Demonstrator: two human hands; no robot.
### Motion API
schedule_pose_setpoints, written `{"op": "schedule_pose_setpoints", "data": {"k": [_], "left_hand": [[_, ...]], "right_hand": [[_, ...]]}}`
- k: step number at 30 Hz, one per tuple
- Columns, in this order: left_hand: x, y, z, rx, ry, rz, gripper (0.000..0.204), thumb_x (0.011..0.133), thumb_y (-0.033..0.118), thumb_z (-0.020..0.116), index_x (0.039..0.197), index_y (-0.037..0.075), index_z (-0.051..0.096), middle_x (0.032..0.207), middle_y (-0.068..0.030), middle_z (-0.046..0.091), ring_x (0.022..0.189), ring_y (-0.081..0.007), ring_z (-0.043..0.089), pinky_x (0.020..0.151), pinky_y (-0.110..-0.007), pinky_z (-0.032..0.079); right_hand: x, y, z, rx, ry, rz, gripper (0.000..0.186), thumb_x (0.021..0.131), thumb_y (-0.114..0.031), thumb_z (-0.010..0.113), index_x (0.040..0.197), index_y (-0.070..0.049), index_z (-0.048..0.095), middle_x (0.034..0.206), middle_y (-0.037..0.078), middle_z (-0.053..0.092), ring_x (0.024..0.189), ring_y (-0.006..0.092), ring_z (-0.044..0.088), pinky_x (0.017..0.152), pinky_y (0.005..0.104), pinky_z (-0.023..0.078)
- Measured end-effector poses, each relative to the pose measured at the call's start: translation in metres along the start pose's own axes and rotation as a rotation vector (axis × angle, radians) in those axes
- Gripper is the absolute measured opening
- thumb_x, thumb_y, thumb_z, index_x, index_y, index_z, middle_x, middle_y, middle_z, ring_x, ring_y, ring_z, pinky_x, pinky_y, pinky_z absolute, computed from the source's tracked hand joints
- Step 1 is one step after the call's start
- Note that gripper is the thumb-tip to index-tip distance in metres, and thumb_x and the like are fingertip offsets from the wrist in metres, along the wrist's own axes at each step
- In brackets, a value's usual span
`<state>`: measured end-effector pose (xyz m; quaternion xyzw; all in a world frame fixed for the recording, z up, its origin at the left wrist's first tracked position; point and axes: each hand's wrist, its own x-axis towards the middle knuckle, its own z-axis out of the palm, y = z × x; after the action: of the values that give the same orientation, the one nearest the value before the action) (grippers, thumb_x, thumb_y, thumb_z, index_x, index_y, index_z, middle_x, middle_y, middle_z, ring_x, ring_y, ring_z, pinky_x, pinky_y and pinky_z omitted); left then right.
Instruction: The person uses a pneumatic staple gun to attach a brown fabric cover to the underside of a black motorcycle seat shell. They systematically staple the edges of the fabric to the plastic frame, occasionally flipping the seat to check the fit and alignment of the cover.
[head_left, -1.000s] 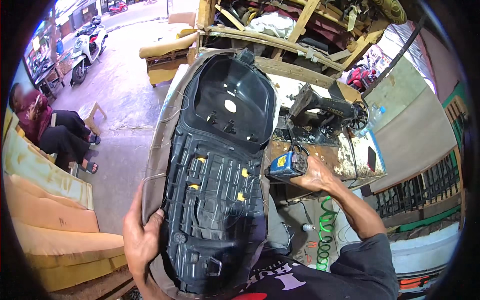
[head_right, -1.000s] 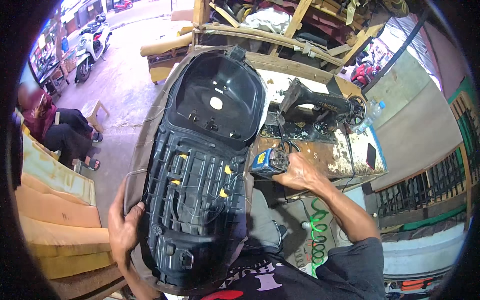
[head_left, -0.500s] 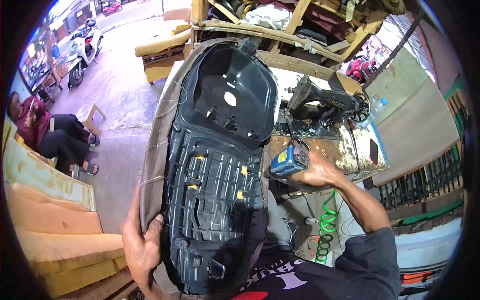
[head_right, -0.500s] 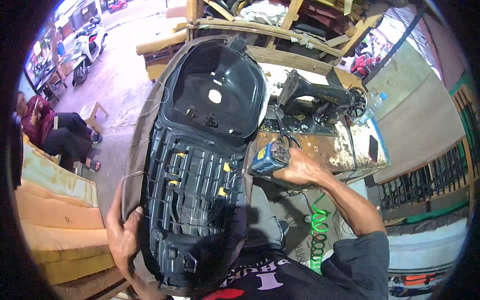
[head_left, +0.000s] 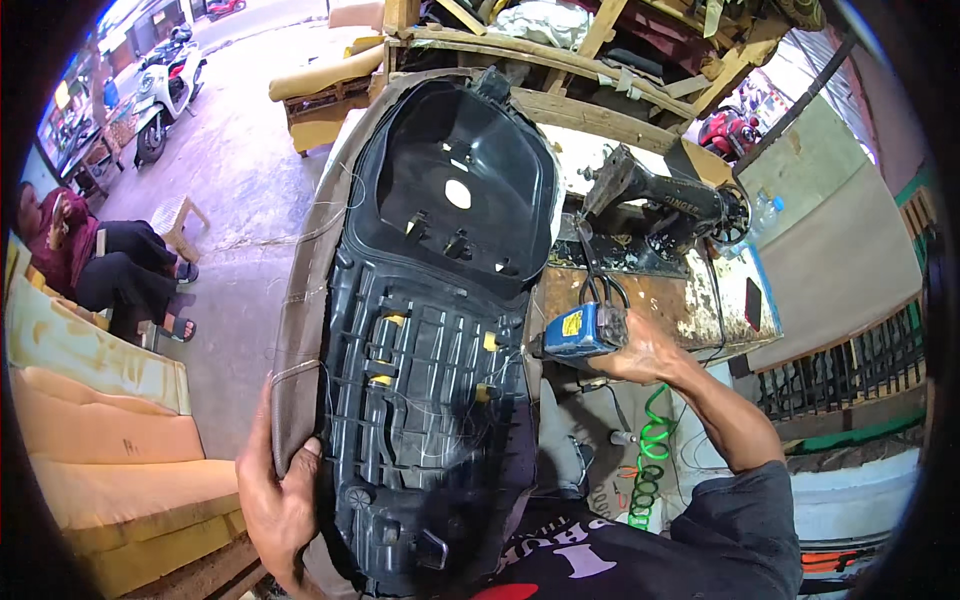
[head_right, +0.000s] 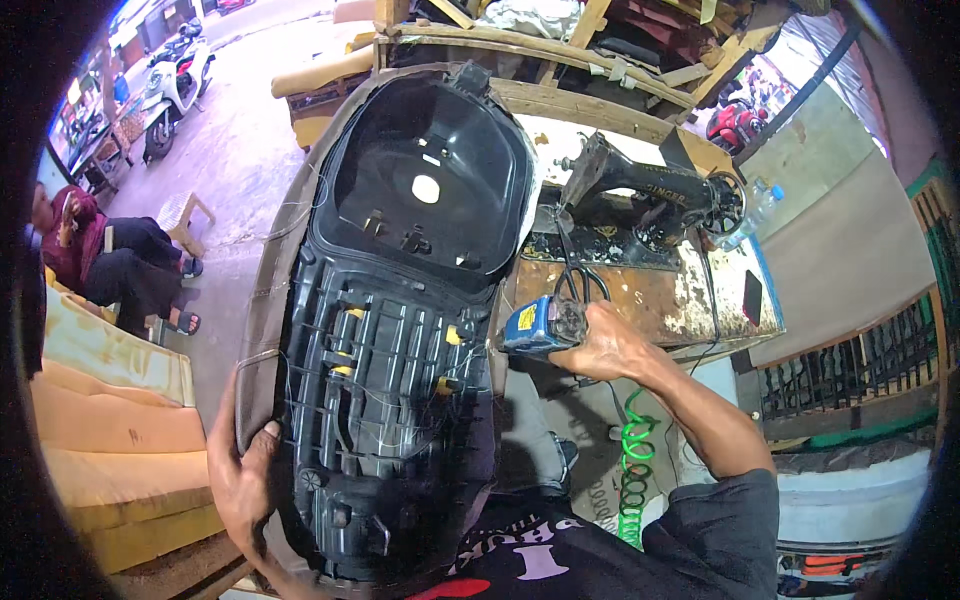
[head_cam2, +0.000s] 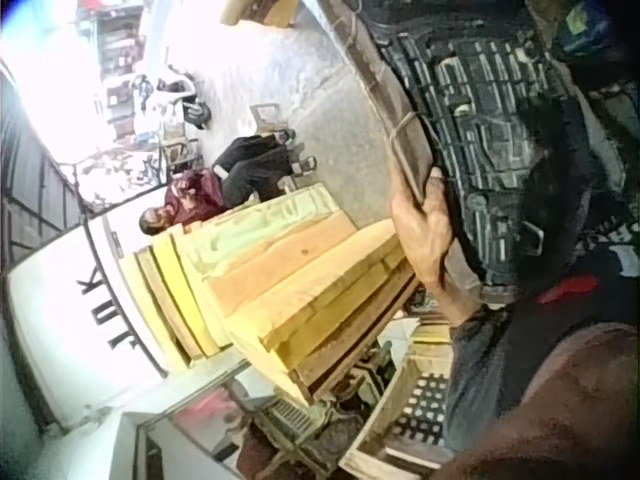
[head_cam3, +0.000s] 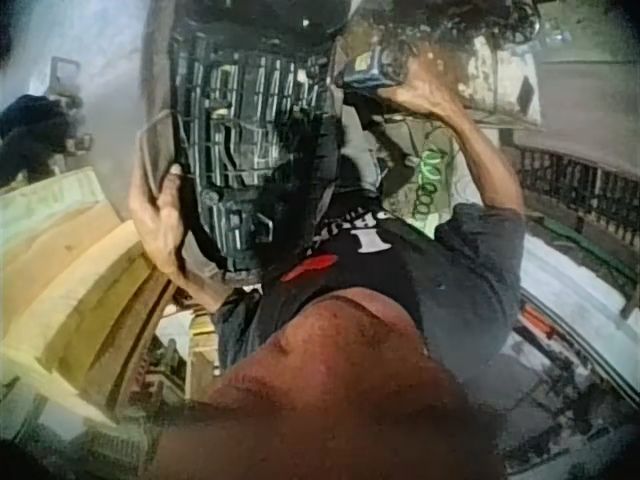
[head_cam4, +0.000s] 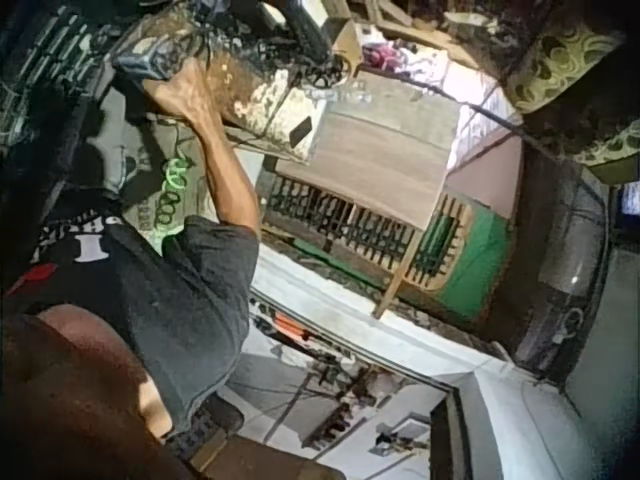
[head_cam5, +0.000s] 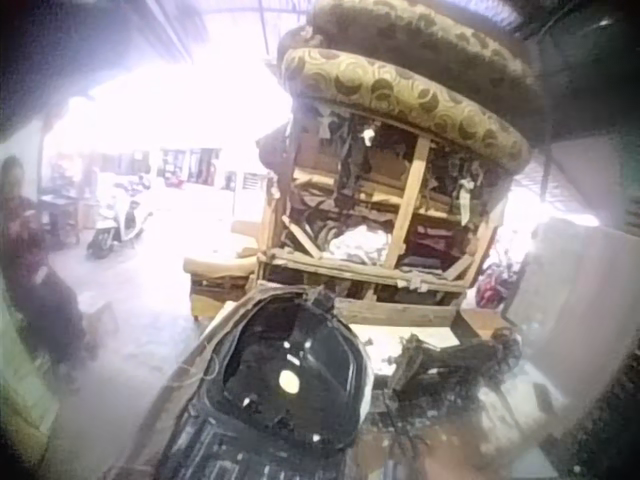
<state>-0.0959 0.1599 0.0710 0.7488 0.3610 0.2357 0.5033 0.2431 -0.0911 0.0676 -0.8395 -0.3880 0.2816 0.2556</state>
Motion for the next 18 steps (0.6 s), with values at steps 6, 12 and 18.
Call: {"op": "schedule_pose_setpoints", "data": {"k": [6,12,18], "left_hand": [[-0.002,0.002,0.000,0.031,-0.003,-0.029,0.071,0.087,-0.004,0.062,0.155,-0.005,0.043,0.142,-0.0296,0.059,0.133,-0.0334,0.058,0.116,-0.040,0.039],[0.001,0.006,0.002,-0.028,-0.008,0.005,0.071,0.086,-0.004,0.061,0.155,-0.005,0.043,0.143,-0.0271,0.060,0.131,-0.0318,0.058,0.115,-0.039,0.041],[0.022,-0.052,-0.002,-0.167,-0.032,-0.105,0.071,0.085,-0.001,0.065,0.154,-0.005,0.046,0.143,-0.0219,0.060,0.127,-0.0289,0.061,0.112,-0.037,0.044]], "right_hand": [[0.008,0.002,0.000,-0.248,-0.011,0.067,0.030,0.082,-0.020,0.073,0.102,0.003,0.073,0.085,0.022,0.076,0.077,0.0300,0.075,0.075,0.0437,0.057],[0.014,0.006,-0.013,-0.223,-0.054,0.078,0.040,0.076,-0.026,0.073,0.102,0.004,0.071,0.085,0.026,0.073,0.076,0.0362,0.071,0.076,0.0472,0.054],[-0.001,0.061,-0.056,-0.379,0.191,0.132,0.056,0.073,-0.028,0.076,0.120,0.001,0.067,0.097,0.033,0.072,0.096,0.0464,0.072,0.090,0.0500,0.057]]}}
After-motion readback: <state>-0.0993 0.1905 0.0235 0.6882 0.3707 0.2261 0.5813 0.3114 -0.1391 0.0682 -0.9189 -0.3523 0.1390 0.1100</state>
